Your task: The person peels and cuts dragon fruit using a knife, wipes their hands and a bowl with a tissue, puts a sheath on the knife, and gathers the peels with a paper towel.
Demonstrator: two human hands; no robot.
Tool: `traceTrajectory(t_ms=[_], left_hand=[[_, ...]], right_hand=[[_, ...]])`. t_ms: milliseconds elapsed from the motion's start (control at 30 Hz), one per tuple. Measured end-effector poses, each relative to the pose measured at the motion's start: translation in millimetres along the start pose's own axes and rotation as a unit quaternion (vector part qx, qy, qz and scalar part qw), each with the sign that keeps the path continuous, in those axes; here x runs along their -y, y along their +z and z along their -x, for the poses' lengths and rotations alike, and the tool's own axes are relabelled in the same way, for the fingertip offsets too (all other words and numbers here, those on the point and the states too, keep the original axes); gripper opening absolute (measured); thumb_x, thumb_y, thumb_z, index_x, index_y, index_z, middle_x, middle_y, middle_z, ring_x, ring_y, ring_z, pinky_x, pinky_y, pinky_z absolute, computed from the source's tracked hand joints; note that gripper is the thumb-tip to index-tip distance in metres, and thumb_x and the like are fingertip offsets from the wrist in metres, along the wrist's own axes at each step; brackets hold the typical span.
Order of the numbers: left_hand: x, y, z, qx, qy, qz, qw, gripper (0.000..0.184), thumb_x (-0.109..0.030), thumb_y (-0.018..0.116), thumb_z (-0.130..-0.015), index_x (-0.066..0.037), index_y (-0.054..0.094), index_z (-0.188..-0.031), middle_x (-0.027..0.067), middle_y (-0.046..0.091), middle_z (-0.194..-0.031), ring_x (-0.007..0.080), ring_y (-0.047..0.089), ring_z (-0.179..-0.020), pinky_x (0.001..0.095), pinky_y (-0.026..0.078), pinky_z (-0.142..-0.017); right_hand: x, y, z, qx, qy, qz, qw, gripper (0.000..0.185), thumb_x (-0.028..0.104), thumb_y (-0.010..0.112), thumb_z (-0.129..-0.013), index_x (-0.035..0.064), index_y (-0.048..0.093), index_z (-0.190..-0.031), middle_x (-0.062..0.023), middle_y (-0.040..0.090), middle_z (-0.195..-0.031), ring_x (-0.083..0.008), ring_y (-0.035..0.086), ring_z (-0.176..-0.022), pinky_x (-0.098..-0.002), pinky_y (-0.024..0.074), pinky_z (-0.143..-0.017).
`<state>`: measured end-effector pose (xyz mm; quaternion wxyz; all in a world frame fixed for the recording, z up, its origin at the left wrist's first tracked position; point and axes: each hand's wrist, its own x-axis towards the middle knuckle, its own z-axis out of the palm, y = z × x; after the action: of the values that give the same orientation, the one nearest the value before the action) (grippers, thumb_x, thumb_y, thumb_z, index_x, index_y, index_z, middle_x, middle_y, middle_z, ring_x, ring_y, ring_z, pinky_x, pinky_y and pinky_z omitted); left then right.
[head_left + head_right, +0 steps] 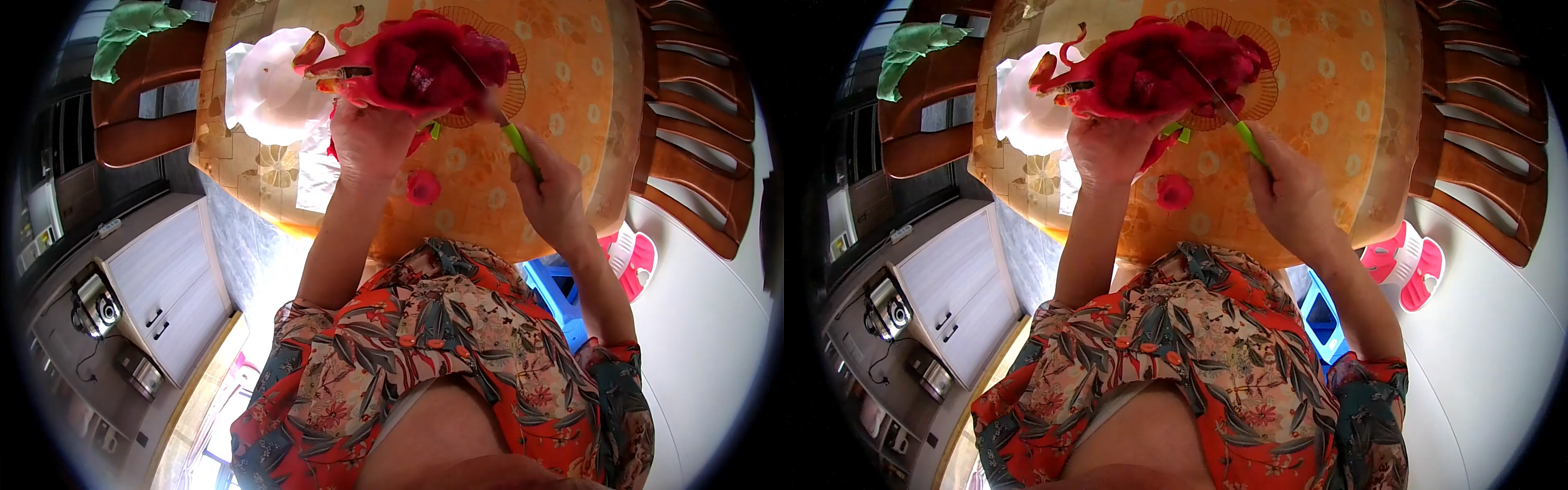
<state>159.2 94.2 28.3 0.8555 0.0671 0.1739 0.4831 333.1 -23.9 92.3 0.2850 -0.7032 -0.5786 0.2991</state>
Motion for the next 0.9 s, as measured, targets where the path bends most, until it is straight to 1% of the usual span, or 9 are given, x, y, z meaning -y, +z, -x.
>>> traceTrajectory(t_ms=[67,167,267,367,467,567,667,867,900], left_hand=[[-0.4,-1.2,0.8,-0.007,0.01,-0.012,1.0,0.061,-0.038,0.049,-0.08,-0.009,0.036,-0.132,0.0113,0.034,-0.137,0.0362,0.026,-0.129,0.0637,0.019,-0.102],[-1.6,-4.9,2.2,-0.005,0.006,0.045,0.999,0.042,-0.032,0.043,-0.087,-0.009,0.048,-0.122,0.0085,0.045,-0.129,0.0287,0.037,-0.123,0.0546,0.026,-0.103],[0.6,-2.2,0.2,-0.036,0.032,-0.026,0.999,0.059,-0.036,0.049,-0.082,-0.009,0.035,-0.133,0.0101,0.035,-0.137,0.0359,0.026,-0.129,0.0633,0.02,-0.102],[2.5,-7.6,-2.5,-0.006,0.036,-0.019,0.999,0.059,-0.036,0.049,-0.082,-0.009,0.035,-0.133,0.0103,0.037,-0.136,0.0353,0.026,-0.129,0.0626,0.019,-0.103],[2.2,-7.9,-1.7,0.001,0.023,-0.016,1.0,0.059,-0.037,0.048,-0.082,-0.009,0.035,-0.133,0.0101,0.037,-0.136,0.035,0.027,-0.129,0.062,0.019,-0.104],[0.3,-2.9,-1.2,0.009,0.027,-0.031,0.999,0.057,-0.036,0.047,-0.083,-0.009,0.036,-0.133,0.0097,0.038,-0.136,0.035,0.028,-0.128,0.0618,0.019,-0.104],[-1.0,0.2,-0.2,-0.002,0.032,-0.041,0.999,0.054,-0.035,0.045,-0.085,-0.009,0.037,-0.132,0.0094,0.04,-0.135,0.0346,0.03,-0.128,0.0615,0.02,-0.103],[-1.1,-2.0,-1.3,-0.026,0.034,-0.035,0.998,0.051,-0.034,0.044,-0.086,-0.009,0.04,-0.13,0.0092,0.041,-0.134,0.0331,0.032,-0.127,0.0609,0.021,-0.103],[-1.2,-0.1,-1.0,-0.029,0.032,-0.025,0.999,0.04,-0.032,0.044,-0.086,-0.009,0.045,-0.119,0.0088,0.045,-0.129,0.0311,0.036,-0.123,0.0564,0.025,-0.102]], right_hand=[[-0.5,0.9,2.9,0.009,0.057,-0.061,0.996,0.035,0.003,0.053,-0.085,0.0019,0.051,-0.12,-0.0035,0.05,-0.065,-0.0068,0.049,-0.061,-0.0215,0.0406,-0.055],[3.8,-4.6,4.8,0.0,0.068,-0.056,0.996,0.035,0.003,0.053,-0.085,0.0018,0.05,-0.12,-0.0002,0.049,-0.066,-0.0048,0.047,-0.061,-0.0201,0.0392,-0.055],[17.7,-7.9,12.6,0.023,0.005,-0.014,1.0,0.035,0.003,0.054,-0.084,0.0013,0.051,-0.119,-0.0033,0.051,-0.068,-0.0072,0.049,-0.061,-0.0219,0.0407,-0.055],[18.9,-2.8,15.4,0.018,-0.065,-0.039,0.997,0.035,0.003,0.055,-0.083,0.0016,0.052,-0.118,-0.0084,0.054,-0.07,-0.0115,0.052,-0.061,-0.024,0.0425,-0.057],[21.6,-3.0,12.3,0.044,-0.06,-0.034,0.997,0.035,0.002,0.056,-0.082,0.0017,0.052,-0.117,-0.014,0.056,-0.075,-0.0178,0.055,-0.062,-0.0271,0.0446,-0.058],[21.3,-6.5,13.5,0.07,-0.046,-0.032,0.996,0.038,0.0,0.054,-0.079,0.003,0.05,-0.117,-0.0178,0.06,-0.092,-0.0313,0.059,-0.069,-0.036,0.047,-0.059],[20.0,-9.3,13.3,0.063,-0.065,0.007,0.996,0.036,0.001,0.057,-0.08,0.0015,0.052,-0.116,-0.0169,0.059,-0.08,-0.0227,0.058,-0.062,-0.0299,0.0454,-0.058],[19.6,-14.2,16.2,0.041,-0.041,0.056,0.997,0.035,0.002,0.056,-0.082,0.0015,0.052,-0.116,-0.0146,0.057,-0.073,-0.0179,0.054,-0.055,-0.027,0.0433,-0.053],[17.2,-13.7,17.0,0.027,-0.031,0.052,0.998,0.035,0.002,0.056,-0.082,0.0013,0.052,-0.116,-0.0141,0.056,-0.072,-0.0163,0.054,-0.055,-0.0264,0.0431,-0.053]])
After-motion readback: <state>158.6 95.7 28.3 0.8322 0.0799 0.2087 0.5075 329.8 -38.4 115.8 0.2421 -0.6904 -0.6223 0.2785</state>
